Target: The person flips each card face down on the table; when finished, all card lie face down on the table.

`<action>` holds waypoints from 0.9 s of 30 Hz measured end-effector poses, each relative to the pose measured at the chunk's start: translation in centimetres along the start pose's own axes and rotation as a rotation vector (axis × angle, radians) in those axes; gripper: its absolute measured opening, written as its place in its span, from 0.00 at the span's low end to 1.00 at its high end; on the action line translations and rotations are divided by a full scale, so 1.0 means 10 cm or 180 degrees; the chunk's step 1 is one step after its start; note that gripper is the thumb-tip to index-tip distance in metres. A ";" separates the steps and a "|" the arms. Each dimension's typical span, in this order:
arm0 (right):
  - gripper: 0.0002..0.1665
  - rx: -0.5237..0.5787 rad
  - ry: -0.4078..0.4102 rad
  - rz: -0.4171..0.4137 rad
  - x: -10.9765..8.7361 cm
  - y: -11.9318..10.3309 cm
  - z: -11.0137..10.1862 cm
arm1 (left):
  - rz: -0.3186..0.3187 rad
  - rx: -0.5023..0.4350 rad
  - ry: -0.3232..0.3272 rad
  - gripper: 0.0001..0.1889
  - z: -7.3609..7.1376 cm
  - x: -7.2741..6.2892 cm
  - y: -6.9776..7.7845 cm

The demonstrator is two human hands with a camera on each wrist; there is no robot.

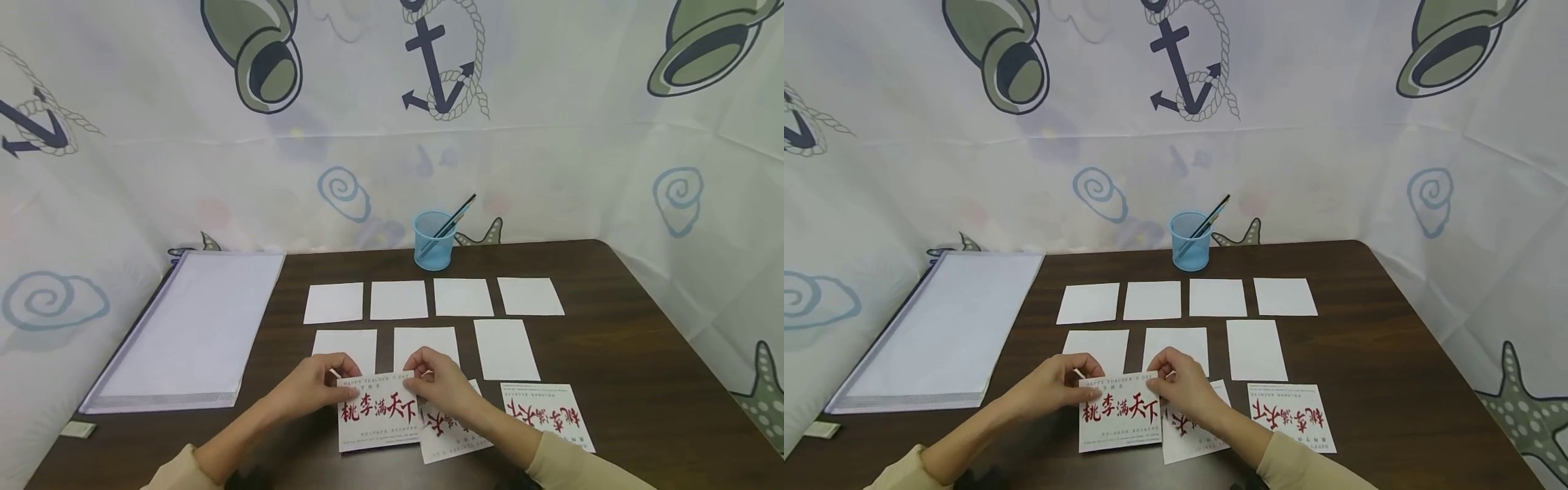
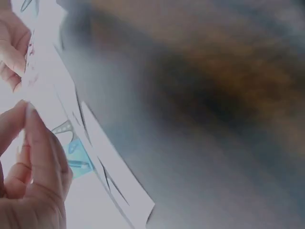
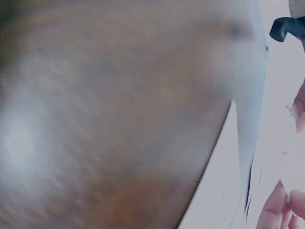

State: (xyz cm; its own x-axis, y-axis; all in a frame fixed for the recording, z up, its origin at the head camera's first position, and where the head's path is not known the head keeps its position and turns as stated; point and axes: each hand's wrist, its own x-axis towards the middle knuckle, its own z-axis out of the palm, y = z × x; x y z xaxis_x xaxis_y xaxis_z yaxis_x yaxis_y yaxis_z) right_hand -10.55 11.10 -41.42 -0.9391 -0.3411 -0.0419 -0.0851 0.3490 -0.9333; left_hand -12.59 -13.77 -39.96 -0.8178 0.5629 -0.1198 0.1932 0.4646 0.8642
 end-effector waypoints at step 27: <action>0.16 -0.1219 0.1140 -0.1988 0.11 -0.25 0.09 | -0.0221 -0.1636 0.1421 0.11 0.20 0.52 0.47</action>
State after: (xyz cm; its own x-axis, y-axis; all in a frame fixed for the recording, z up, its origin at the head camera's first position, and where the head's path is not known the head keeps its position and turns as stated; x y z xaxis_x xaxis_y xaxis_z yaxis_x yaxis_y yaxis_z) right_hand -11.06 9.07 -39.50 -0.7247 -0.2944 0.6230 -0.6753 0.4830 -0.5573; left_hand -14.90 -7.27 -37.45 -0.9855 0.1565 -0.0655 -0.0593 0.0439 0.9973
